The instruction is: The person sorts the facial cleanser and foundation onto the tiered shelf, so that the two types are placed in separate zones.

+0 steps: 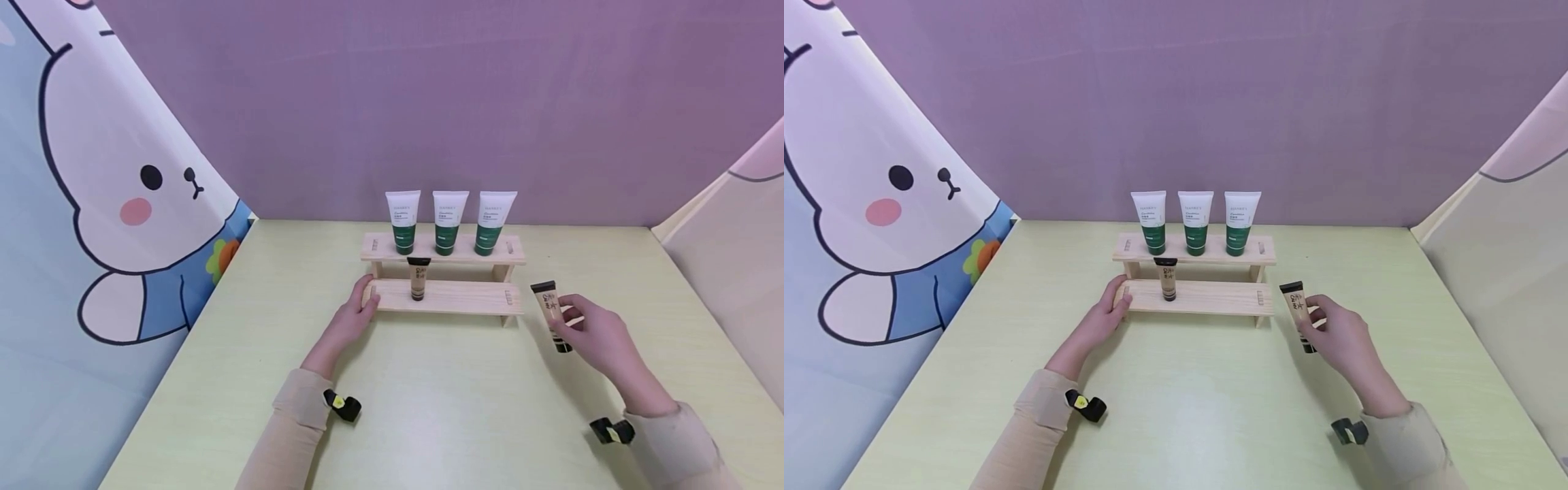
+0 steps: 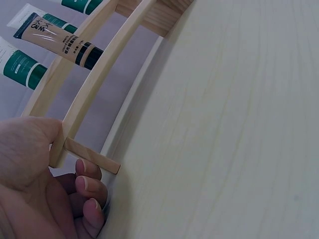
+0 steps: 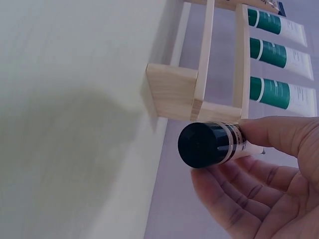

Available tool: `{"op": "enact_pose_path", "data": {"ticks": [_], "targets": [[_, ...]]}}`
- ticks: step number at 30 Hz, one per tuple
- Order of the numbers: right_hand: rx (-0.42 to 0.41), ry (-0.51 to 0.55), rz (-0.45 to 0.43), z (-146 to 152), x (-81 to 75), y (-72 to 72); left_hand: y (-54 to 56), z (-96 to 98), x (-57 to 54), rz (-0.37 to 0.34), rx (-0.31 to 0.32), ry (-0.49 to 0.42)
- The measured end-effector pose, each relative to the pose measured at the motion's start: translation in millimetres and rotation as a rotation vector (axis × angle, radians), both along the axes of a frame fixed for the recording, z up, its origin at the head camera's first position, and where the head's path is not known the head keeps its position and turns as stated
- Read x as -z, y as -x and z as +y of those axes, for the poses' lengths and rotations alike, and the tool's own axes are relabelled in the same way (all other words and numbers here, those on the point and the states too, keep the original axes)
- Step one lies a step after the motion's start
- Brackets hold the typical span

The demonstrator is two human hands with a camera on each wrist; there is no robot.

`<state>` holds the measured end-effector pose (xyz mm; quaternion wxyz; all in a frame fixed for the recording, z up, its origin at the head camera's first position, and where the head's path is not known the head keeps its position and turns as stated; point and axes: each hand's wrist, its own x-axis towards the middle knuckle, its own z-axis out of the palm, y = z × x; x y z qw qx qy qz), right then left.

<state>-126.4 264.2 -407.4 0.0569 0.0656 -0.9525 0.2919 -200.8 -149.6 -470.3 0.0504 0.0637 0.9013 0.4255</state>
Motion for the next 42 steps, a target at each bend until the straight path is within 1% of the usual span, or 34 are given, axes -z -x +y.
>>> {"op": "enact_pose_path", "data": {"ticks": [9, 20, 25, 30, 35, 42], "targets": [[-0.022, 0.053, 0.003, -16, -9.4, 6.8, -0.1, 0.0, -0.2, -0.015, -0.006, -0.001], [-0.06, 0.096, 0.027, -41, -11.3, 21.0, -1.5, -0.1, -1.1, -0.011, -0.004, -0.015], [-0.086, 0.154, 0.038, -55, -12.4, 28.7, -1.5, -0.2, -1.4, -0.007, -0.002, -0.01], [-0.117, 0.237, 0.043, -72, -9.8, 39.0, -2.3, -0.4, -2.2, -0.016, -0.003, -0.004], [-0.13, 0.315, 0.039, -88, -6.1, 47.1, -2.5, -0.5, -1.2, -0.015, 0.0, -0.001], [-0.146, 0.375, 0.065, -106, -3.2, 57.8, -3.4, -0.3, -2.2, -0.025, -0.01, -0.008]]}}
